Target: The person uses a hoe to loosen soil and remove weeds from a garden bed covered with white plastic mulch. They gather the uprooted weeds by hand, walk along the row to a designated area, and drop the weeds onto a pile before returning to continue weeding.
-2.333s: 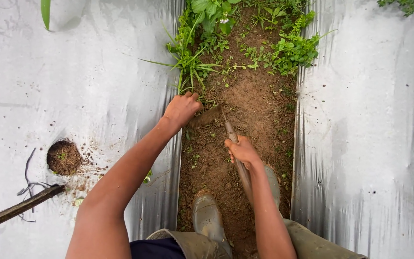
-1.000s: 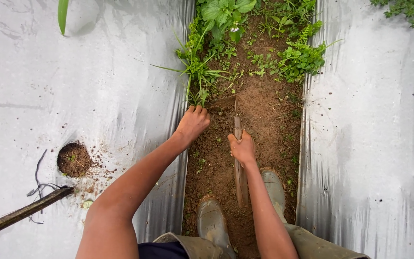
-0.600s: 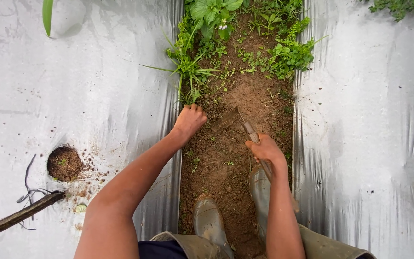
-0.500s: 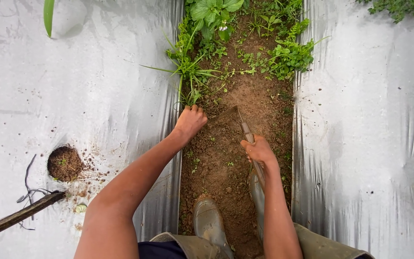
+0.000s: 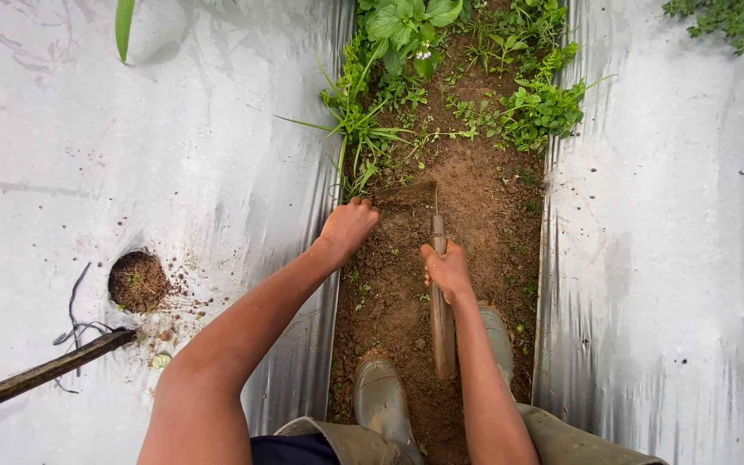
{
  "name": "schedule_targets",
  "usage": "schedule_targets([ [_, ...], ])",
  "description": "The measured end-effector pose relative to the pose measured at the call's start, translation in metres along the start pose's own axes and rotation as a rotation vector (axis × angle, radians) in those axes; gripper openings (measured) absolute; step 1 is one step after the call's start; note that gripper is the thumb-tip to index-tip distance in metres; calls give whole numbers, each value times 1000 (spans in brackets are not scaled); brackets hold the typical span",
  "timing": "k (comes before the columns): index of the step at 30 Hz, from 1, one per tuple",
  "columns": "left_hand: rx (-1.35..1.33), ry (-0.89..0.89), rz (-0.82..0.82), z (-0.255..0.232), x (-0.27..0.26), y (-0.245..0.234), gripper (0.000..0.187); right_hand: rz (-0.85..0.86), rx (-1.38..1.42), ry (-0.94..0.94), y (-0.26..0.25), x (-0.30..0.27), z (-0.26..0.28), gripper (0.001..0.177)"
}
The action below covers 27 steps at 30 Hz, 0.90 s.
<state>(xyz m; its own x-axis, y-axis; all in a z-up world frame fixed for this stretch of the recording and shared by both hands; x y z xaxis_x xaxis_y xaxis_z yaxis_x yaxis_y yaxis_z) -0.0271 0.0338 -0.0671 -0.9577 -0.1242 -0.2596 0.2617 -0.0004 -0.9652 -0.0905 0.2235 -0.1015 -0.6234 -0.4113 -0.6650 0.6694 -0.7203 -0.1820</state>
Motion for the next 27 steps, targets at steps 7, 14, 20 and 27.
schedule_targets([
  [7, -17, 50, -156, -12, 6, -43, 15, -100, 130, -79, -37, -8, 65, 7],
  [14, -66, -33, -378, 3, 23, -72, 21, -47, 241, -151, -28, 13, 80, 12],
  [20, -344, -253, -251, 33, 24, -111, 39, -46, 136, -197, -16, 30, 88, 9],
  [27, -482, -236, -285, 67, 41, -204, 53, 21, 214, -203, -3, 37, 115, 13],
])
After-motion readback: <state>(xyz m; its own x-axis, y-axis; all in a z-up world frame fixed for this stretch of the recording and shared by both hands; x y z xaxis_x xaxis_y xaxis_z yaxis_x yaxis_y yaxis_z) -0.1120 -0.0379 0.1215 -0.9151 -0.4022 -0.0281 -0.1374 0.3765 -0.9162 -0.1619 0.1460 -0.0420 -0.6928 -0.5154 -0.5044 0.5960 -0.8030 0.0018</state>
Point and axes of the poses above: each hand's wrist, its own x-axis towards the middle knuckle, its own y-axis out of the palm, z = x × y, the point moved 10 cm from there along x, towards the middle knuckle, and after that the axes turned 3 degrees about z, right-handed, at the moved point
